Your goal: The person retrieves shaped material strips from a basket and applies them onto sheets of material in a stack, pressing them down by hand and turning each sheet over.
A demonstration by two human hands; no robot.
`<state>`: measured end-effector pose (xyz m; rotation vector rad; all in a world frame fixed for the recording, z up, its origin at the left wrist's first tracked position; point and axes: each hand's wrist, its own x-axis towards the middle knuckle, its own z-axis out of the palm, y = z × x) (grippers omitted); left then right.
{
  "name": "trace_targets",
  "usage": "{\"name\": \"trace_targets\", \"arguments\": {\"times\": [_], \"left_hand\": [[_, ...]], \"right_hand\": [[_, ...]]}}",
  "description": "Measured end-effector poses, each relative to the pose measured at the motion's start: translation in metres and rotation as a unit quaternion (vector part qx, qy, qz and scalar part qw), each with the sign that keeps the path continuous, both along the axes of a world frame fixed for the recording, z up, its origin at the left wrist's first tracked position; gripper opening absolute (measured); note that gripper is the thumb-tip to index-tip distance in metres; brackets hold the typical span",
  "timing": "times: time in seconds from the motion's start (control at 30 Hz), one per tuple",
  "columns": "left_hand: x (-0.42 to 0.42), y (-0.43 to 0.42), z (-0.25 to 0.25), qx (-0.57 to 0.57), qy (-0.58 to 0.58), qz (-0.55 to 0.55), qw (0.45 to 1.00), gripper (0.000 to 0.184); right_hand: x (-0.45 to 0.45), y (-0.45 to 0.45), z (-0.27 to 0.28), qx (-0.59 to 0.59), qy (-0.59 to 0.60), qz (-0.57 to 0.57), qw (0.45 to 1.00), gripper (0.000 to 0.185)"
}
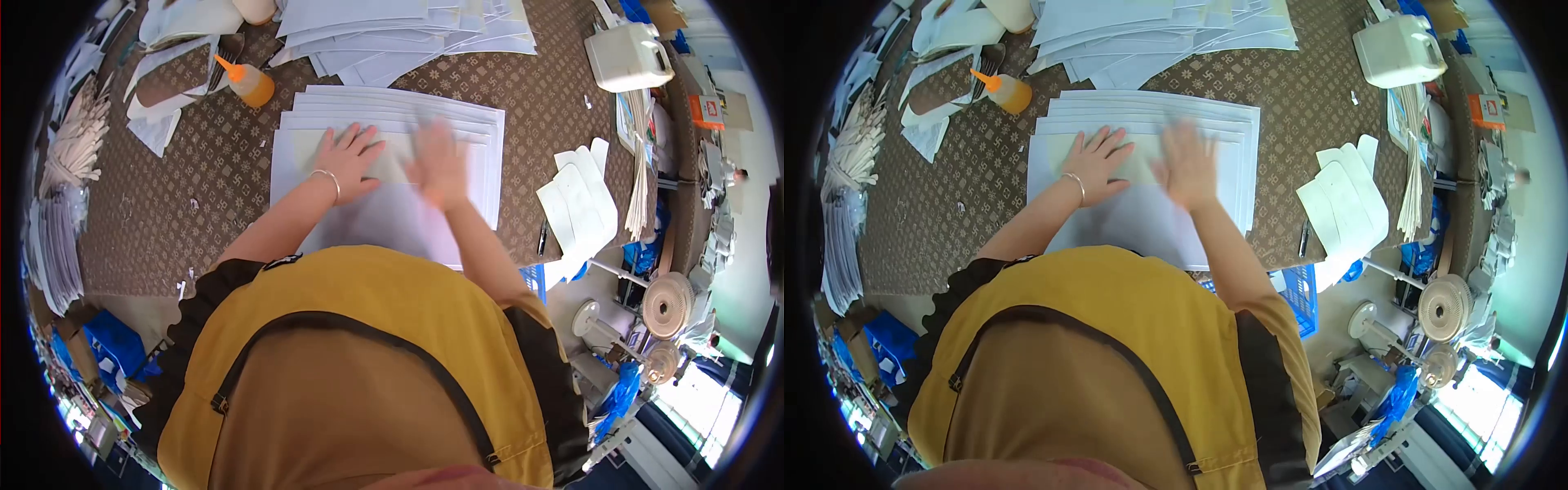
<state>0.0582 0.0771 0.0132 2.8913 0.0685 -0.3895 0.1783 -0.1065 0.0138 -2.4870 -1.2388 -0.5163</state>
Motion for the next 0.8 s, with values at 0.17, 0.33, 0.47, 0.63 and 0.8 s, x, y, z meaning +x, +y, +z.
{"name": "trace_targets", "arguments": {"times": [0.17,0.33,0.47,0.63,0.8], "left_hand": [[0.014,-0.011,0.021,0.045,0.017,0.006,0.999,0.061],[0.018,-0.004,0.026,-0.025,-0.13,0.062,0.989,0.039],[-0.001,-0.001,0.058,-0.001,-0.035,-0.008,0.999,0.021],[-0.057,0.031,0.079,-0.006,-0.107,0.016,0.994,0.012],[-0.062,0.032,0.155,0.145,-0.441,0.121,0.877,0.028]], "right_hand": [[-0.005,-0.006,-0.025,-0.12,0.138,0.001,0.983,0.06],[0.013,-0.029,0.009,-0.174,0.12,0.016,0.977,0.051],[0.044,-0.044,0.058,-0.278,0.278,0.058,0.918,0.035],[0.053,-0.066,0.088,-0.265,0.215,0.182,0.922,0.026],[0.077,-0.061,0.119,0.012,0.526,0.154,0.836,0.022]]}}
